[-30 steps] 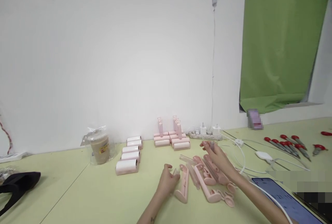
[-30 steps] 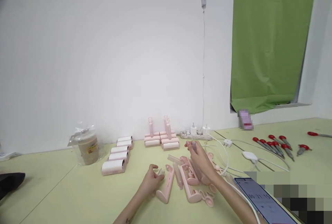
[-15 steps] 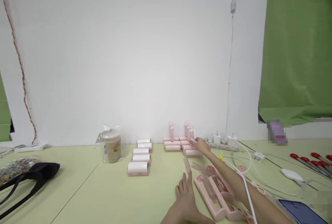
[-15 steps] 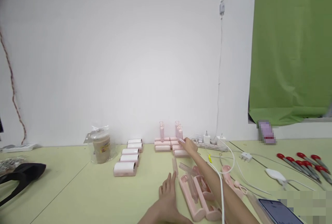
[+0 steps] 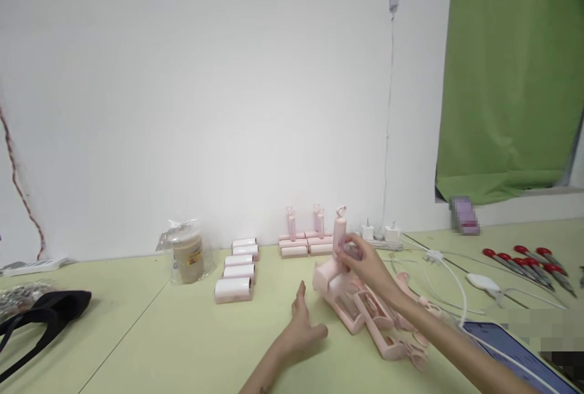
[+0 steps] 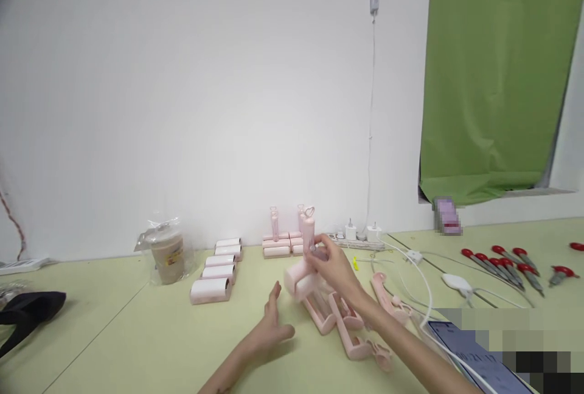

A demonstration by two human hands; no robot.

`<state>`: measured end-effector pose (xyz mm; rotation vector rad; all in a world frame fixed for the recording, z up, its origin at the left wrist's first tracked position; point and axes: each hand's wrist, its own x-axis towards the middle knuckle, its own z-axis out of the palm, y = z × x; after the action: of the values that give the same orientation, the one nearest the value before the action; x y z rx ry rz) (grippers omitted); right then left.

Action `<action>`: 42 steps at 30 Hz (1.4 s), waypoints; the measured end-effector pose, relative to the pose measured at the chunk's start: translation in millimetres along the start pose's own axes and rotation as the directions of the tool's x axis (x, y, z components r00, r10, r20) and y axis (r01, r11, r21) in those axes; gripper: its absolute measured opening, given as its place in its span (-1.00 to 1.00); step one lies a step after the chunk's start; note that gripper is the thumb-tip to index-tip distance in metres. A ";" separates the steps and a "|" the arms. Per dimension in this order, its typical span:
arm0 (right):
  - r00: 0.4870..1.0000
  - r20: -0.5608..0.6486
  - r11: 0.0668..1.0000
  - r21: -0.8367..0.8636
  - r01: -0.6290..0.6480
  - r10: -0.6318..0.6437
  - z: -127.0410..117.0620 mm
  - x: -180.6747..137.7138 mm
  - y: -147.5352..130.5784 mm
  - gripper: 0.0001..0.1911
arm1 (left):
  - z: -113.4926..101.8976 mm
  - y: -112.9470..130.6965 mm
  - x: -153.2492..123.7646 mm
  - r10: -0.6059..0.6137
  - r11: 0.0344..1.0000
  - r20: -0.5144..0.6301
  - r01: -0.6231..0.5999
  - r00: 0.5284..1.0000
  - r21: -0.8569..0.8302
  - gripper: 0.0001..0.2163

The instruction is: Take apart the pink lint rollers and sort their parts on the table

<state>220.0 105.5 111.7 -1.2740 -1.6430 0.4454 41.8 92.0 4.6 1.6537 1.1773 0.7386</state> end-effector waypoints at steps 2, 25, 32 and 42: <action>0.995 0.096 0.998 0.049 -0.027 0.022 9.6 -33.1 -2.7 -0.87 | -7.7 -7.2 -23.4 0.090 0.995 0.060 -0.087 0.994 -0.051 0.07; 0.855 -0.007 0.853 -0.057 0.518 -0.519 6.3 -94.1 -6.7 -0.84 | -53.7 -23.0 -60.3 0.148 0.972 -0.116 -0.123 0.982 0.198 -0.22; 0.485 0.406 0.491 -0.098 0.866 -0.775 19.5 -123.8 -9.7 -0.75 | -54.8 7.2 -85.7 0.054 0.916 0.034 -0.036 0.998 -0.400 -0.30; 0.824 0.336 0.795 -0.261 0.547 -0.457 -4.0 -91.1 8.1 -0.73 | -27.0 14.5 -100.5 0.022 0.983 0.120 0.000 0.993 -0.184 -0.54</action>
<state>225.8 26.9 65.1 -0.9771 -2.2759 -0.0245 -12.0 6.3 32.7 1.5298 0.9844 0.7209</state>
